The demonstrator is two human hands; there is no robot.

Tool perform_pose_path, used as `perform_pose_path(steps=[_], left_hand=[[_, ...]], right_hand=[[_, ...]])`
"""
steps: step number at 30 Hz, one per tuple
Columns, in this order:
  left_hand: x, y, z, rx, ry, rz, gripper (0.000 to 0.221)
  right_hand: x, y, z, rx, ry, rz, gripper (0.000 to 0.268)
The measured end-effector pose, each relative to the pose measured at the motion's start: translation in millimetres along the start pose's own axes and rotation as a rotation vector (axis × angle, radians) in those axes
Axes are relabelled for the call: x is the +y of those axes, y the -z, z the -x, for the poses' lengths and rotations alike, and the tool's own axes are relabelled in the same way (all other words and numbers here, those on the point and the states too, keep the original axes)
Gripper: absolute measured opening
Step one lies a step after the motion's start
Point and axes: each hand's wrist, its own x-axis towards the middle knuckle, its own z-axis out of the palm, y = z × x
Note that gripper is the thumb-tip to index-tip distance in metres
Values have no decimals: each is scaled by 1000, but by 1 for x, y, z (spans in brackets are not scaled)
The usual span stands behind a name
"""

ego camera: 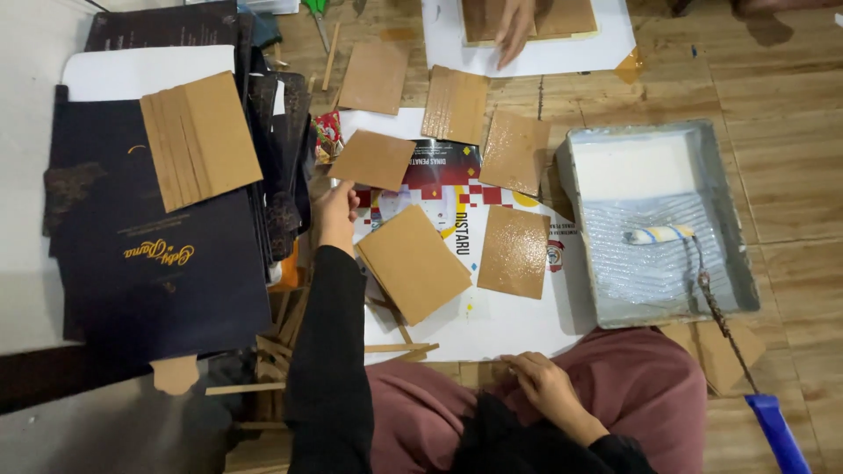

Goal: Applying white adhesive to small cardboard squares using a paint roller and tray while sitting on the floor.

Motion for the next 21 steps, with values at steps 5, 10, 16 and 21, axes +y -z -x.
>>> perform_pose_path(steps=[5, 10, 16, 21], left_hand=[[-13, 3, 36, -50, -55, 99, 17], [-58, 21, 142, -80, -146, 336, 16], [-157, 33, 229, 113, 79, 295, 24], [-195, 31, 234, 94, 89, 608, 7]], right_hand=[[-7, 4, 2, 78, 118, 13, 30], [-14, 9, 2, 153, 246, 48, 29], [3, 38, 15, 245, 178, 147, 30], [45, 126, 56, 684, 7, 320, 21]])
